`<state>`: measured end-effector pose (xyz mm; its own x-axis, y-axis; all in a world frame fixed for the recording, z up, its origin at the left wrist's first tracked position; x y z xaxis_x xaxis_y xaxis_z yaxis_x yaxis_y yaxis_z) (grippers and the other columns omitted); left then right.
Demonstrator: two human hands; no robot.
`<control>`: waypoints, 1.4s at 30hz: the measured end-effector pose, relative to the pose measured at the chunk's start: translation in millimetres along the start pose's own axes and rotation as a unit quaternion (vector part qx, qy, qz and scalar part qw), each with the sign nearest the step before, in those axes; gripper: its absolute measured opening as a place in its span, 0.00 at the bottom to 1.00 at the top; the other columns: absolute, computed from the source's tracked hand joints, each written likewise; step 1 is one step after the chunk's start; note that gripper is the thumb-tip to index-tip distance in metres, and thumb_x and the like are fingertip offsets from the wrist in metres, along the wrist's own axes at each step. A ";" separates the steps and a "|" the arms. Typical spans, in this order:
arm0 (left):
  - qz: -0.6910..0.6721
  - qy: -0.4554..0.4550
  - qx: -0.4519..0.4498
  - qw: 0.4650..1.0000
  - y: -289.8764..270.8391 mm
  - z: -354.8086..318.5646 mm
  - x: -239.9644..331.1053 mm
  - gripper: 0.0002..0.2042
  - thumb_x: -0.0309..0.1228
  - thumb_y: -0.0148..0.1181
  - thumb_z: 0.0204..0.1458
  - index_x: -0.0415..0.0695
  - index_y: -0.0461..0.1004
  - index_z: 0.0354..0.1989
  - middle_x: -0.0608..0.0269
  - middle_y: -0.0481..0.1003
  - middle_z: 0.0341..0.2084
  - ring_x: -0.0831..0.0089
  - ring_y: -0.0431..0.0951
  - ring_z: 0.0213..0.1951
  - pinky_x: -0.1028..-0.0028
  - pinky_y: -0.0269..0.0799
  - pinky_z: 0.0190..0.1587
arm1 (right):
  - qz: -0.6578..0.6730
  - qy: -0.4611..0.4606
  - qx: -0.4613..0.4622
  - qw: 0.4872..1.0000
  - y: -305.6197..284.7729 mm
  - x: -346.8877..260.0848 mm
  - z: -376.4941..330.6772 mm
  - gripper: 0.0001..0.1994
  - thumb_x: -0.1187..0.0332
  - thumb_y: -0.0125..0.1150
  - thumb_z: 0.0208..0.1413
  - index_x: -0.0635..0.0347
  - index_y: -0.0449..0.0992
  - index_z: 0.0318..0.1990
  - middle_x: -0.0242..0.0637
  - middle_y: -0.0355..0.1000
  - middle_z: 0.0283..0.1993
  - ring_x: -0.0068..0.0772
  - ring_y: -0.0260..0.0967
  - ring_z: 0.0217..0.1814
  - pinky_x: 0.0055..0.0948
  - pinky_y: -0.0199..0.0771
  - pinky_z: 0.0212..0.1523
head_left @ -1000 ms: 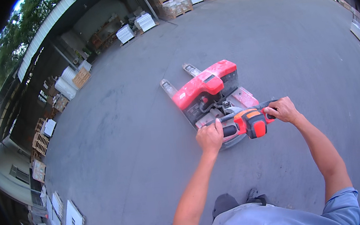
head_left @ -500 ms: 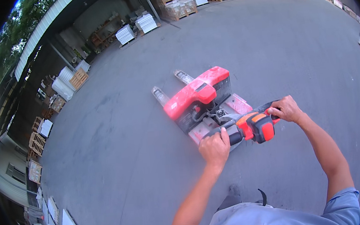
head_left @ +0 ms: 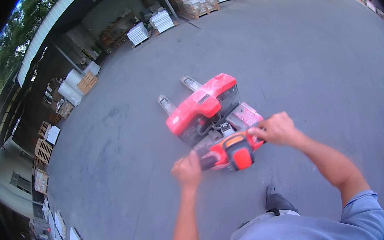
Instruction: The person exits a green forklift and walks to a red electric pallet jack. They operate the pallet jack to move a stack of white rectangular boards across the warehouse floor, then position the forks under a second stack and lift it.
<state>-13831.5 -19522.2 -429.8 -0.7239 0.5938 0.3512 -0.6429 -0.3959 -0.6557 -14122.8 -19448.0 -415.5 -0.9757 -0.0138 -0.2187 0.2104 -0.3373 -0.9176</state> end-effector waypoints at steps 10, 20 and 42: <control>-0.027 -0.054 -0.015 0.998 25.8 6.5 -32.7 0.23 0.40 0.51 0.61 0.41 0.77 0.15 0.47 0.74 0.15 0.47 0.74 0.21 0.52 0.66 0.27 | 0.037 -0.018 -0.018 0.999 16.4 -7.0 -3.8 0.32 0.38 0.47 0.61 0.54 0.80 0.19 0.40 0.70 0.13 0.45 0.72 0.17 0.40 0.71 0.20; 0.065 -0.035 -0.009 0.997 62.0 -21.5 56.1 0.22 0.42 0.50 0.60 0.43 0.77 0.16 0.49 0.75 0.15 0.48 0.76 0.19 0.51 0.69 0.25 | 0.014 -0.002 -0.020 1.000 19.1 79.7 -22.4 0.30 0.36 0.47 0.60 0.50 0.82 0.23 0.34 0.75 0.19 0.42 0.75 0.24 0.39 0.73 0.28; 0.073 -0.048 0.038 0.995 164.8 -1.8 152.0 0.20 0.38 0.54 0.58 0.42 0.76 0.15 0.52 0.73 0.12 0.52 0.74 0.17 0.56 0.69 0.23 | 0.045 -0.102 -0.077 0.991 42.5 227.3 43.7 0.29 0.41 0.47 0.62 0.55 0.83 0.27 0.39 0.73 0.17 0.45 0.71 0.22 0.41 0.71 0.29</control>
<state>-14047.1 -19495.9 -485.7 -0.8294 0.4579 0.3200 -0.5432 -0.5270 -0.6536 -14338.3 -19506.6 -489.7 -0.9416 -0.2315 -0.2443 0.2880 -0.1782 -0.9409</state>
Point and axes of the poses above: each hand's wrist, its own z-axis towards the middle knuckle, its own y-axis out of the palm, x = y × z, the point moved 9 cm from there along z, towards the middle knuckle
